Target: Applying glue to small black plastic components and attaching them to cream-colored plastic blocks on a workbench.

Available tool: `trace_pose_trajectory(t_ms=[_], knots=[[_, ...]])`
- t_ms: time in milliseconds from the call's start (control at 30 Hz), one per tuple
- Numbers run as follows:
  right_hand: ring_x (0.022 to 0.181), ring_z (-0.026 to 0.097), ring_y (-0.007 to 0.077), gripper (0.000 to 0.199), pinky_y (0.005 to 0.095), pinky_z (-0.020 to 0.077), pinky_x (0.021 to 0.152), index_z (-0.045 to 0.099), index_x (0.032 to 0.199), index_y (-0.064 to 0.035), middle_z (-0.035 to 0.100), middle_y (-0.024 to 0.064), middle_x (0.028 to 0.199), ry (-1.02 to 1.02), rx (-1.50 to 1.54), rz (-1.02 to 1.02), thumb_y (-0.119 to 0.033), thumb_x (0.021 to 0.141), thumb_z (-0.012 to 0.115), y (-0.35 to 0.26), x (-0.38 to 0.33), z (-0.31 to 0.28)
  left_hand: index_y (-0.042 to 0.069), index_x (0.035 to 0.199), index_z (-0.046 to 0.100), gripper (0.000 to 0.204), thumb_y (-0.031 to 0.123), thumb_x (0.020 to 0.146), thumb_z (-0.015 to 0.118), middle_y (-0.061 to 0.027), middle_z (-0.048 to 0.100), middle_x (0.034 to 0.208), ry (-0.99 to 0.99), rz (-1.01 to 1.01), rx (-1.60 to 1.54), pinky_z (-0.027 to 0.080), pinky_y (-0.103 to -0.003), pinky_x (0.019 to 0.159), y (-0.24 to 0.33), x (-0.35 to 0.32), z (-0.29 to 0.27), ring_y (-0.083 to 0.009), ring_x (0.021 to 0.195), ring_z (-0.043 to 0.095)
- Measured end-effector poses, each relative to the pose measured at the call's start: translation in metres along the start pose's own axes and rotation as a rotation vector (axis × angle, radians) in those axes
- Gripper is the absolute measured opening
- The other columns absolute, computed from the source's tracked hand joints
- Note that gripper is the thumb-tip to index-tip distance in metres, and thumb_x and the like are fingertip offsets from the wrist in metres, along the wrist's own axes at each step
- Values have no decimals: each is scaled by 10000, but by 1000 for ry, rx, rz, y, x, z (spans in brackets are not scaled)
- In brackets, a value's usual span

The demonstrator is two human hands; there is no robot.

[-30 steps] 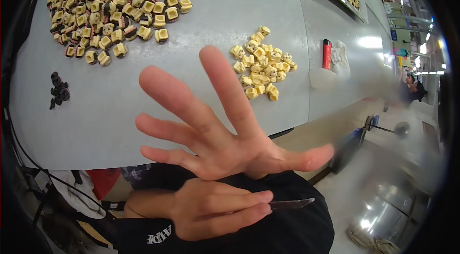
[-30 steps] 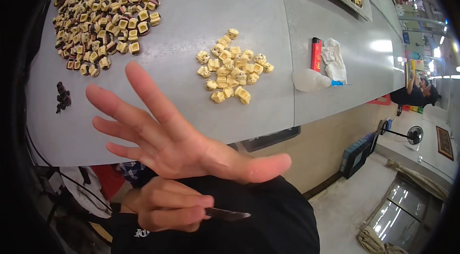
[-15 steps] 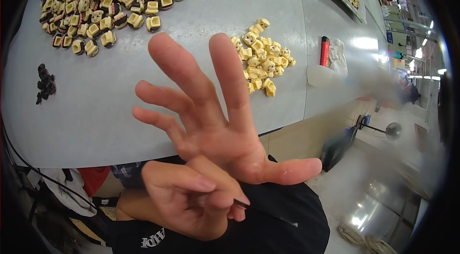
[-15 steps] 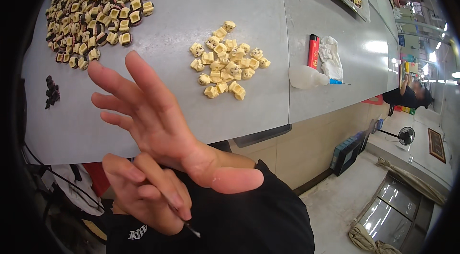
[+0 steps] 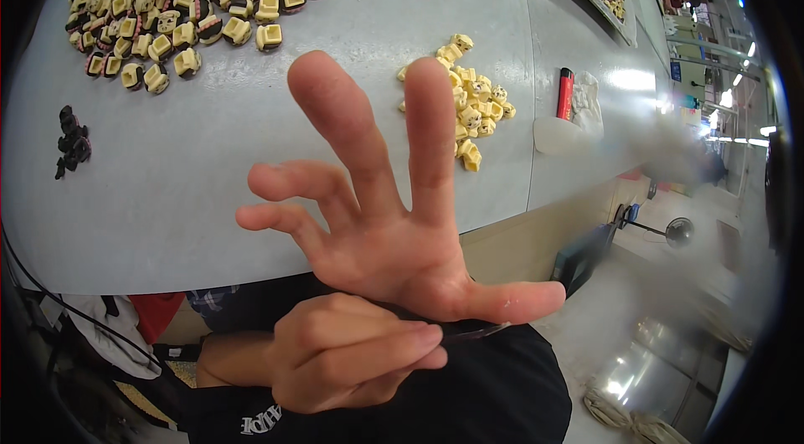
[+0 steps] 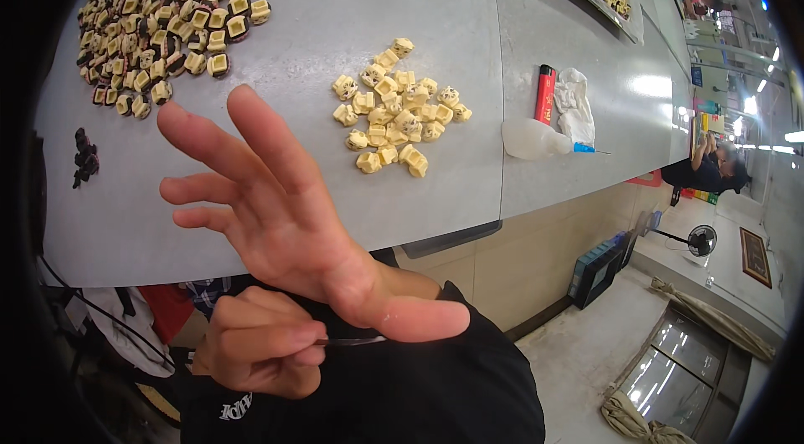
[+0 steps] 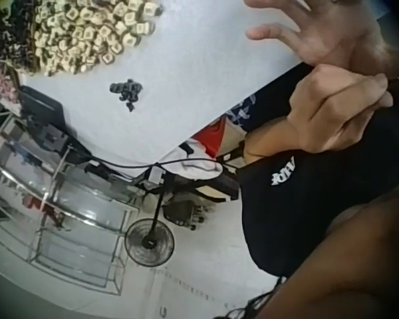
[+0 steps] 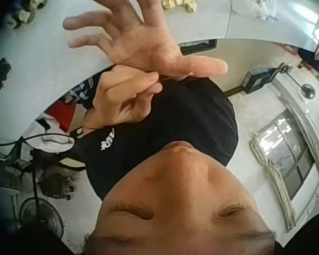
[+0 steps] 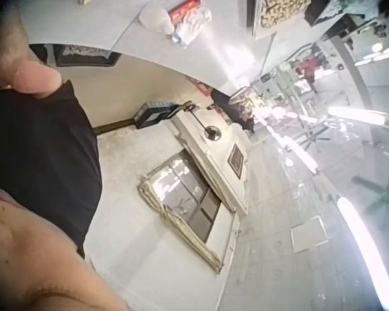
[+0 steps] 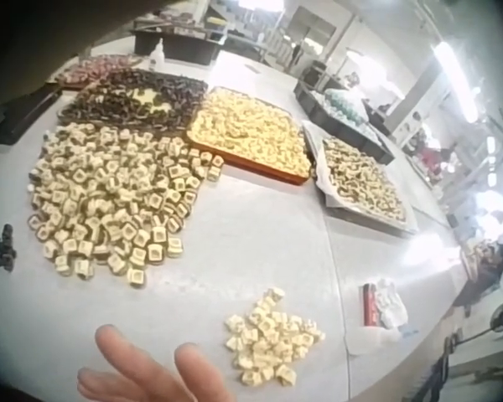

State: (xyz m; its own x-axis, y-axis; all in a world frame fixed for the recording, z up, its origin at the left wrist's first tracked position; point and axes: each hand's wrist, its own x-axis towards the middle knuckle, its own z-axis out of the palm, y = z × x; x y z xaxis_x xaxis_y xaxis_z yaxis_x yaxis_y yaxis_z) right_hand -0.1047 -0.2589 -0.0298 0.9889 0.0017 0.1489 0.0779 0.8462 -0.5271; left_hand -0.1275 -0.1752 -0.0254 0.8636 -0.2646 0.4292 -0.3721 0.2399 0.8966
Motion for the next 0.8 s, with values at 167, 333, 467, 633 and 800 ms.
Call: trace_pose_trajectory(t_ms=[167,333,467,633,800], knots=[[1246,245,466,1048,539,279,977,-162,1386,-298,-172,288,1406,-60,83,-10,-754,681,465,3,-2,1,11,891,597,289,4,650,757,-59,548,895,0,177,128,474,-193,574,-7,-2,-6,-128,706,544],[1224,328,278,1305,395,259,994,-134,1401,-112,44,298,1421,-314,223,-84,-866,526,472,10,10,-15,29,882,600,273,37,659,758,-69,544,918,8,275,162,461,-187,580,-14,-4,-4,-125,687,525],[1205,350,270,1245,390,262,991,-108,1407,-108,66,299,1419,-331,218,-69,-834,582,478,16,7,-19,40,873,600,263,54,663,757,-71,542,920,14,304,159,451,-187,583,-15,-1,-5,-126,693,512],[1196,359,267,1253,382,267,987,-66,1413,-97,98,305,1412,-350,207,22,-830,567,497,28,-6,-30,44,871,599,255,44,665,748,-71,538,924,120,354,140,440,-193,572,-22,-5,4,-128,703,508],[1184,365,272,1241,355,291,941,-41,1414,-98,86,317,1405,-203,272,130,-795,555,520,21,-10,-13,43,877,563,238,40,693,714,-82,501,936,-21,431,186,433,-196,536,-20,-3,-7,-142,714,493]])
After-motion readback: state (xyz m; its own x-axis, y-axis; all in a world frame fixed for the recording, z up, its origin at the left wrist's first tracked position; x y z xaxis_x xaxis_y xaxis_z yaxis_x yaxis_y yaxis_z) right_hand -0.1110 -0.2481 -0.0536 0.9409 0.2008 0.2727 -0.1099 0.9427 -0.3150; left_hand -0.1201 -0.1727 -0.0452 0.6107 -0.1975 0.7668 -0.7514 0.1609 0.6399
